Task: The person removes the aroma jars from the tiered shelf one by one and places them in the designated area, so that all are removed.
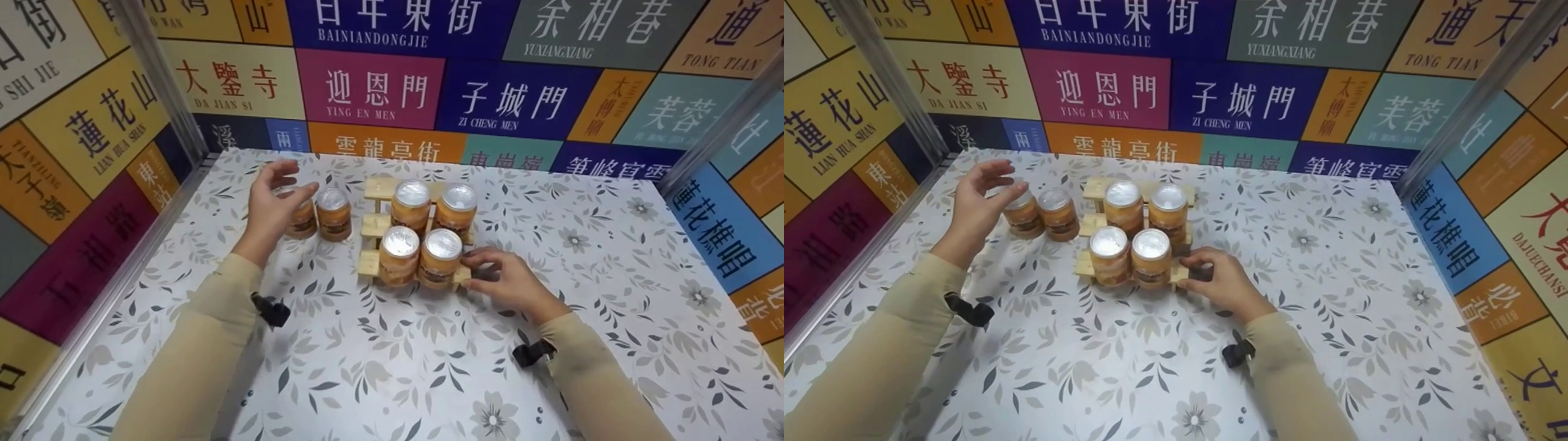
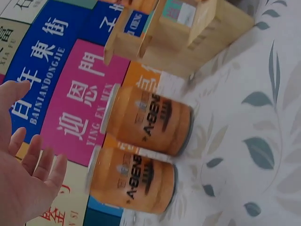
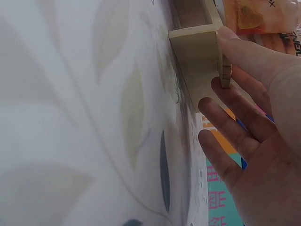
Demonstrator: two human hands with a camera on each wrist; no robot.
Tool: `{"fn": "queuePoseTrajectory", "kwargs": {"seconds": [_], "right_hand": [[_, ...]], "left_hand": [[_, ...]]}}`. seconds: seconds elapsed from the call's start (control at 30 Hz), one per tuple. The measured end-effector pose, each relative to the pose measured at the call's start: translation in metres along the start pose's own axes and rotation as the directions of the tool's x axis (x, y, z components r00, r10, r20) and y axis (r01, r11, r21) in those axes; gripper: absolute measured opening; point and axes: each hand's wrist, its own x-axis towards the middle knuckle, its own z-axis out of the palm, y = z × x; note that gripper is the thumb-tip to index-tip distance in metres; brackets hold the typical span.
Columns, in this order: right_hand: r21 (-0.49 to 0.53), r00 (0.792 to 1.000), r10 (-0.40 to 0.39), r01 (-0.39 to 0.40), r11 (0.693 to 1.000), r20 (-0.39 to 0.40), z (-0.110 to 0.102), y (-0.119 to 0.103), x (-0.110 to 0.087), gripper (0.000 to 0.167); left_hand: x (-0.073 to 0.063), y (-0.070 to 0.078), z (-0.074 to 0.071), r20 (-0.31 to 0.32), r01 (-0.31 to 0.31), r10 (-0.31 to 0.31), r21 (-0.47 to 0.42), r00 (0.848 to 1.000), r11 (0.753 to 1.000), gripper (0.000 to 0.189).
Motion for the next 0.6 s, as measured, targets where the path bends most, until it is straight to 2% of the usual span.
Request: {"fn": "queuePoseTrajectory", "kwargs": {"seconds": [0.2, 0.37, 0.6], "right_hand": [[-0.003, 1.000, 0.000, -0.001, 1.000, -0.011, 0.000, 0.001, 0.000, 0.035], [-0.001, 1.000, -0.021, 0.021, 1.000, -0.020, 0.001, 0.003, 0.000, 0.035], [0.004, 1.000, -0.005, 0.005, 1.000, -0.013, 0.000, 0.002, -0.001, 0.035]], "left_hand": [[-0.013, 0.007, 0.023, 0.089, 0.005, 0.000, -0.049, 0.996, 0.999, 0.054], [-0.023, 0.014, 0.042, 0.170, 0.004, 0.009, -0.079, 0.985, 0.997, 0.053], [-0.029, 0.020, 0.061, 0.234, -0.018, 0.038, -0.090, 0.972, 0.996, 0.051]]}}
